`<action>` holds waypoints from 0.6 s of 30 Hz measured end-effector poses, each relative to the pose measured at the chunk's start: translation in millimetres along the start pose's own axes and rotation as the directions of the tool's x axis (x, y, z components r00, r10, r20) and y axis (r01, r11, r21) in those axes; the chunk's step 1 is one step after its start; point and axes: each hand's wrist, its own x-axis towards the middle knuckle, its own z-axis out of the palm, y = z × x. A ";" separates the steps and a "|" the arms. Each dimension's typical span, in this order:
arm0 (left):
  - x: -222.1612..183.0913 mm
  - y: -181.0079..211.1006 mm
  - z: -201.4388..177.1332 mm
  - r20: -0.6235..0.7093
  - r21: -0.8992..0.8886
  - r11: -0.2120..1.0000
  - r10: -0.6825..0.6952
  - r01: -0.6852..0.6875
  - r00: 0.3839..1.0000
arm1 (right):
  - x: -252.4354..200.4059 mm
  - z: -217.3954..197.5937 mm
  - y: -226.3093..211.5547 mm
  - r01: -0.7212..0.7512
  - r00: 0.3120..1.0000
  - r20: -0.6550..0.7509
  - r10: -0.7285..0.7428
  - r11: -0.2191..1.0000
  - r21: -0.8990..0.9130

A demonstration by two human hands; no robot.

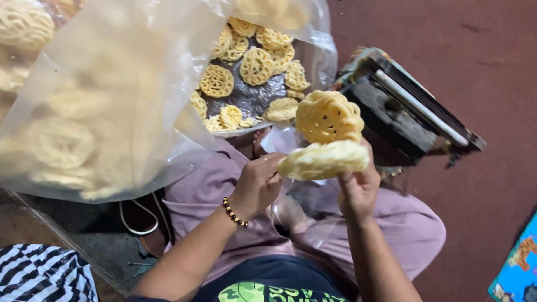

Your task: Packaging individual flower-shaped snacks into small plastic bags by hand.

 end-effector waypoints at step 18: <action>9.1 60.1 12.2 0.050 0.154 0.985 0.071 -0.078 0.996 | -26.6 -18.2 -78.7 0.440 0.889 0.253 -0.382 0.559 -0.703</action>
